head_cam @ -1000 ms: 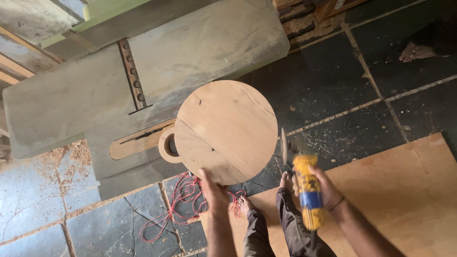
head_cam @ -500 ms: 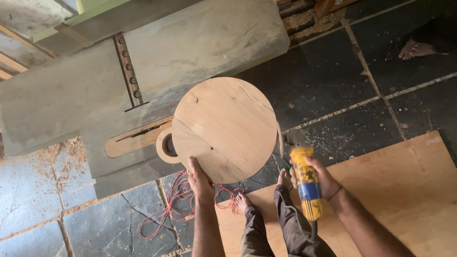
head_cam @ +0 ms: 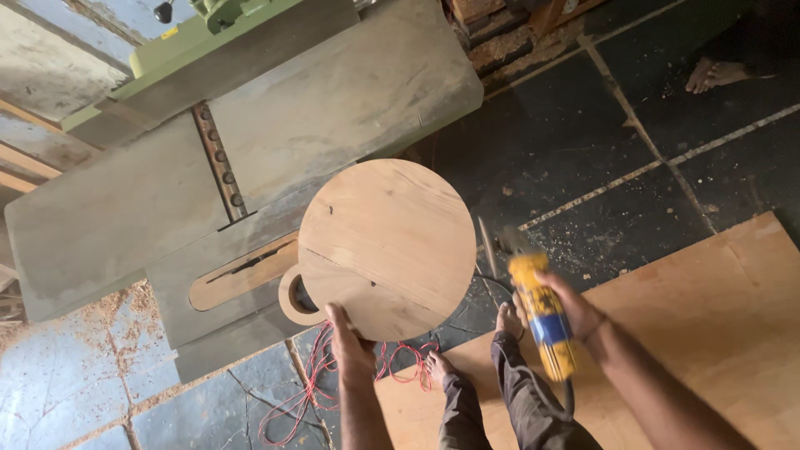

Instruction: The person sands a circular wooden board and a wooden block using an angle grinder. They move the grinder along the edges and over the flat surfaces of the board while it rests on the floor, and then sand the sides of the smaller block.

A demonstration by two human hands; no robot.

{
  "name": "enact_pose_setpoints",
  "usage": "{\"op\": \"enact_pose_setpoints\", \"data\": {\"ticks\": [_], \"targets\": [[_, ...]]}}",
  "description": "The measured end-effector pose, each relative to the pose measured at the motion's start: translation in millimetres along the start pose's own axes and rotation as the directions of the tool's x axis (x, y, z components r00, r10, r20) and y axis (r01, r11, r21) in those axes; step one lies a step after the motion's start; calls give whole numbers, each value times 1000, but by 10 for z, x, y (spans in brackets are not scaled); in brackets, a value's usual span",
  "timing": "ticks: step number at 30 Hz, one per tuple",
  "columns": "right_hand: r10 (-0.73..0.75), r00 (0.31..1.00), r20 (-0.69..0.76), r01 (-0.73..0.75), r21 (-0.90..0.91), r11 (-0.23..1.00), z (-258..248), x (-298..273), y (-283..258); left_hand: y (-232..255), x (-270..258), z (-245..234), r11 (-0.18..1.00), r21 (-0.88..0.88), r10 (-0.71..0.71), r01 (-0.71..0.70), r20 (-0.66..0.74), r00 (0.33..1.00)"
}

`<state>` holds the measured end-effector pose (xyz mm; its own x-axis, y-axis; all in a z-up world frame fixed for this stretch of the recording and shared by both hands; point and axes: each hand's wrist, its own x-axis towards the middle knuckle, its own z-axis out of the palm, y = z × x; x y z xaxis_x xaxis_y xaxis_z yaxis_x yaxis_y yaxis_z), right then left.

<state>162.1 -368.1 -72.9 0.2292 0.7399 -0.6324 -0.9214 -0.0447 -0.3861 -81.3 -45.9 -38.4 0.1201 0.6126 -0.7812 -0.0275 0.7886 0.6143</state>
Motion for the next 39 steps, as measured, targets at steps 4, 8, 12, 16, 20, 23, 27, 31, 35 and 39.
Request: {"op": "enact_pose_setpoints", "data": {"ticks": [4, 8, 12, 16, 20, 23, 27, 31, 35, 39], "targets": [[32, 999, 33, -32, -10, 999, -28, 245, -195, 39, 78, 28, 994, 110, 23, -25, 19, 1000], [-5, 998, 67, 2, 47, 999, -25, 214, -72, -103, 180, -26, 990, 46, 130, -134, 96, 987], [4, 997, 74, -15, 151, 988, 47, 42, 223, -331, 202, -57, 988, -27, 154, -152, 104, 983], [-124, 987, 107, 104, 178, 979, 181, -95, 530, -569, 85, 71, 971, -124, 216, -205, 76, 974], [-91, 990, 105, 63, 250, 966, 308, -233, 753, -760, -102, 236, 959, -237, 168, -157, 26, 986], [-100, 984, 148, 58, 263, 963, 362, -348, 850, -829, -202, 255, 946, -298, 150, -130, 47, 987], [-129, 984, 119, 102, 207, 973, 317, -358, 744, -700, -201, 117, 965, -257, 75, -49, 93, 993], [-103, 994, 40, 98, 121, 988, 152, -205, 402, -371, -87, -156, 952, -271, 103, -142, -153, 983], [-70, 990, 125, 63, 64, 996, 21, 46, 11, -4, 70, -415, 885, -18, 440, -465, -294, 849], [-52, 990, 132, 50, 21, 999, -27, 234, -217, 483, 258, -684, 730, 437, 536, -525, 112, 837]]}}
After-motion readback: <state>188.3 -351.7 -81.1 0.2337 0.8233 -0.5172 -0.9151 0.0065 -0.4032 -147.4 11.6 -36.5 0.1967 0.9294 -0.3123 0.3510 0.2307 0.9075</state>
